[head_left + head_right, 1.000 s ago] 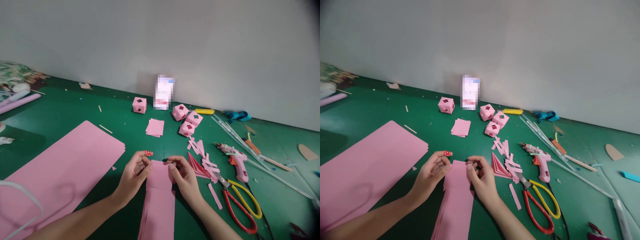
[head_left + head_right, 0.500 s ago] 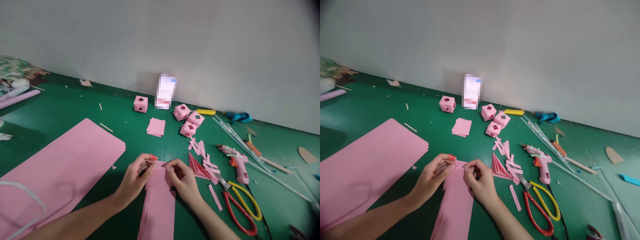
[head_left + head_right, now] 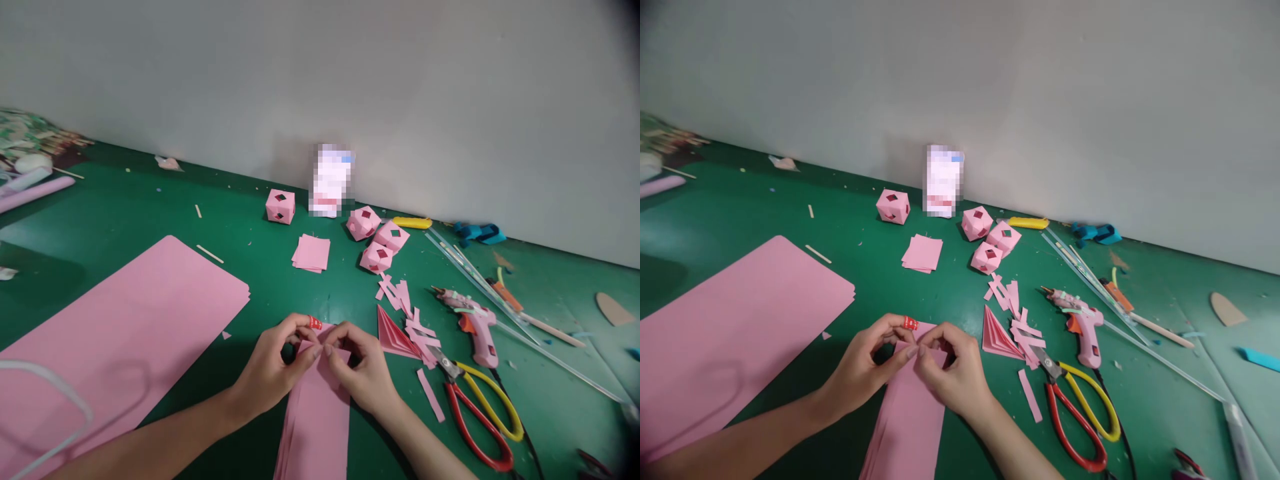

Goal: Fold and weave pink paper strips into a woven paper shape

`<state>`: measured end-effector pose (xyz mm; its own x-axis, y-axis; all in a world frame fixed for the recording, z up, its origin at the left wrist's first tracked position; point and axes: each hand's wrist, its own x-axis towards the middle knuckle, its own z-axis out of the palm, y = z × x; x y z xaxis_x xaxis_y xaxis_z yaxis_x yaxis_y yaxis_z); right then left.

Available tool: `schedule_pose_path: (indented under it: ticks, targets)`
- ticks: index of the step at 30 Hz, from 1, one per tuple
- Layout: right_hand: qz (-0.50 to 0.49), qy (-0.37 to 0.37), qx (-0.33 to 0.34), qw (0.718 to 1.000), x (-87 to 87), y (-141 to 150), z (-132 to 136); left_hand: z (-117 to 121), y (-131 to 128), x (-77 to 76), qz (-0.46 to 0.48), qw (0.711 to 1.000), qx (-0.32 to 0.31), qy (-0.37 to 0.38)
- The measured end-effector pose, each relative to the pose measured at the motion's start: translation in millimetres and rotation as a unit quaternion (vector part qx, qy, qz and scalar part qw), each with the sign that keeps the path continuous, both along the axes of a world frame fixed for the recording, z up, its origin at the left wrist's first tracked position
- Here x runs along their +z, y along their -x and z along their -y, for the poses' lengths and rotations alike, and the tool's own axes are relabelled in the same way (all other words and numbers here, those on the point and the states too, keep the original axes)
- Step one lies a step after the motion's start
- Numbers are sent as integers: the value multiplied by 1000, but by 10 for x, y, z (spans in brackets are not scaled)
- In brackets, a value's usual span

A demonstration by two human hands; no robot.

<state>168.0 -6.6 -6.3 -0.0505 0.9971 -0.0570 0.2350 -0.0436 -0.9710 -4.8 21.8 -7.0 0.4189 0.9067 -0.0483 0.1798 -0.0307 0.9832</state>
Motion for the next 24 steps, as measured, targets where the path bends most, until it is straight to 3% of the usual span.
schedule_pose_path:
  ticks: [7, 14, 17, 21, 24]
  targets:
    - [-12, 21, -24, 999, 0, 8, -8, 0, 30, -20, 30, 999, 22, 22]
    - [-129, 31, -88, 987, -77, -126, -17, -67, 68, -37, 95, 984, 136, 60]
    - [-158, 29, -96, 982, -80, -123, -34, -77, 64, -34, 89, 987, 116, 70]
    - [-164, -19, -78, 983, 158, -43, -36, -65, 54, -26, 69, 991, 82, 84]
    - [-151, -59, -18, 987, 335, -152, 233, -64, 55, -37, 70, 991, 80, 80]
